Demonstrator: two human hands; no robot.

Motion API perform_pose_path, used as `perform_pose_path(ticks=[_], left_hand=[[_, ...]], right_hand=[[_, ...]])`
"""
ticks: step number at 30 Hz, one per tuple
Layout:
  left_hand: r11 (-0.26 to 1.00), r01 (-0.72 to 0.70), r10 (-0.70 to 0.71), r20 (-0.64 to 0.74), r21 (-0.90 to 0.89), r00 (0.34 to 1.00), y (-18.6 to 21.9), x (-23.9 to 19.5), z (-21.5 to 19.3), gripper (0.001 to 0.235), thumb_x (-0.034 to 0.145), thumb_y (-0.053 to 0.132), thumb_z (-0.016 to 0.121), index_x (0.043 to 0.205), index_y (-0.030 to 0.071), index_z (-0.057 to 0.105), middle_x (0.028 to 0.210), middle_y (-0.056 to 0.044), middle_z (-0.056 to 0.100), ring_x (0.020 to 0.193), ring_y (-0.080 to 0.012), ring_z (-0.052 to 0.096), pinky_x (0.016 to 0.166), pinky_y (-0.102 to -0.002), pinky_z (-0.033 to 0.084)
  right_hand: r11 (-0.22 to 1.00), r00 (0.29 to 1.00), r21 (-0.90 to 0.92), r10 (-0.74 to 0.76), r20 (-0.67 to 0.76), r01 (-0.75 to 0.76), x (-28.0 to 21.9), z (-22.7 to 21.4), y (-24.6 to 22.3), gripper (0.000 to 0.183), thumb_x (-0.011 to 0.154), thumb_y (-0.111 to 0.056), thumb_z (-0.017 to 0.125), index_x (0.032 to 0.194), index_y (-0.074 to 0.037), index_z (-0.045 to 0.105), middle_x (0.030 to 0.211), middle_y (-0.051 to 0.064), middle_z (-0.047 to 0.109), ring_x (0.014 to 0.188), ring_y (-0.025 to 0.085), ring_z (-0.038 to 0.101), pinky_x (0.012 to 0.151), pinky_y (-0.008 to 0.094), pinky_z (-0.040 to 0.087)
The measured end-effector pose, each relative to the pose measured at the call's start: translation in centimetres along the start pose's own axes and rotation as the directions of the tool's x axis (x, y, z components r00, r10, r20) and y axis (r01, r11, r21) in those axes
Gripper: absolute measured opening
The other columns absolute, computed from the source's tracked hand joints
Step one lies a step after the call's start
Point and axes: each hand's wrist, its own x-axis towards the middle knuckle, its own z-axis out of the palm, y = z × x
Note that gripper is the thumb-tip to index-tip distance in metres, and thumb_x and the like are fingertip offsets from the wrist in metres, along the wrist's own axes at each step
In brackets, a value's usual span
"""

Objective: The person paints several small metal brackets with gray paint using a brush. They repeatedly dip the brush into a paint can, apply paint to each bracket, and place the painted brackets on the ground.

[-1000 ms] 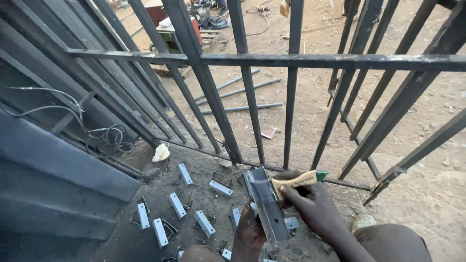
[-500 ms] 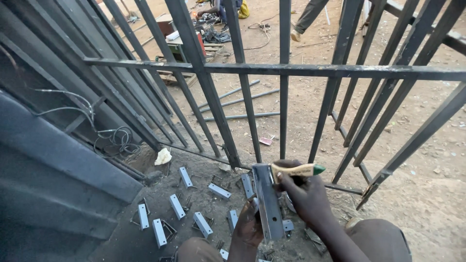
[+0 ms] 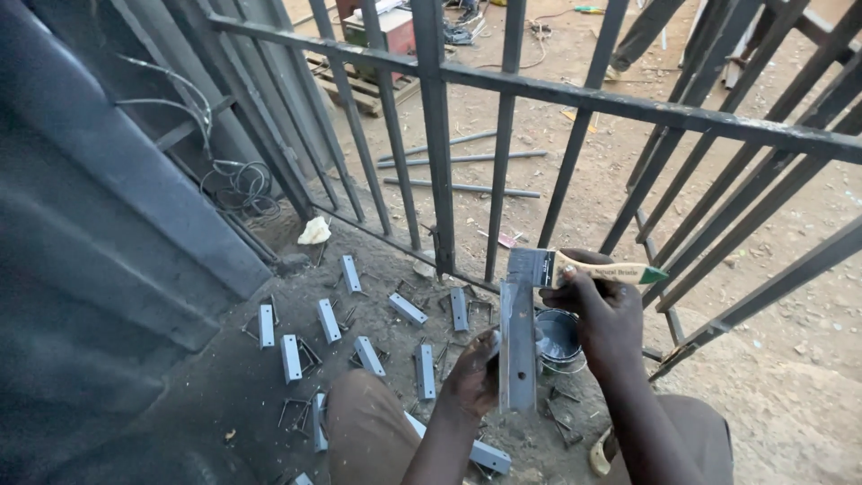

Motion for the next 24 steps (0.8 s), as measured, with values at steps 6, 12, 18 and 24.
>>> perform_pose_path(ticks=[6, 12, 18, 24], left_hand=[[0.992, -0.094, 0.107, -0.158, 0.089, 0.982, 1.3, -0.3, 1.3, 0.073, 0.078, 0.038, 0.087, 0.134, 0.000, 0.062, 0.118, -0.018, 0.071, 0.101, -0.0302, 0.070, 0.086, -0.044, 0.060], [0.998, -0.015, 0.028, -0.203, 0.064, 0.979, 0.5, -1.4, 0.4, 0.059, 0.081, 0.021, 0.087, 0.129, -0.003, 0.064, 0.110, -0.019, 0.073, 0.094, -0.0322, 0.072, 0.082, -0.048, 0.062], [0.991, -0.063, 0.092, -0.268, 0.116, 0.959, 0.7, -0.9, 0.8, 0.054, 0.077, 0.012, 0.087, 0.125, -0.002, 0.067, 0.110, -0.014, 0.075, 0.098, -0.0275, 0.074, 0.084, -0.041, 0.062], [0.985, -0.073, 0.110, -0.240, 0.158, 0.965, 1.5, -1.0, 2.3, 0.054, 0.078, 0.016, 0.088, 0.124, -0.003, 0.068, 0.106, -0.016, 0.076, 0.094, -0.0285, 0.074, 0.083, -0.041, 0.062]], right_hand=[[0.905, 0.983, -0.404, 0.175, 0.063, -0.135, -3.4, -0.6, 1.5, 0.023, 0.094, -0.014, 0.063, 0.097, 0.002, 0.078, 0.080, 0.019, 0.078, 0.065, 0.023, 0.071, 0.056, 0.030, 0.056], [0.919, 0.997, -0.391, 0.071, 0.030, -0.054, -3.0, 0.2, -1.5, 0.027, 0.097, -0.014, 0.062, 0.117, -0.002, 0.075, 0.097, 0.018, 0.077, 0.075, 0.022, 0.072, 0.068, 0.032, 0.063], [0.948, 0.994, -0.298, -0.099, 0.048, 0.109, -2.9, -0.3, -1.9, 0.027, 0.098, -0.011, 0.059, 0.119, -0.002, 0.073, 0.102, 0.016, 0.076, 0.079, 0.022, 0.073, 0.071, 0.032, 0.064], [0.931, 0.991, -0.346, -0.133, -0.026, 0.116, -3.4, -0.8, -1.7, 0.024, 0.098, -0.010, 0.059, 0.118, -0.004, 0.072, 0.098, 0.016, 0.077, 0.080, 0.022, 0.075, 0.072, 0.032, 0.064]])
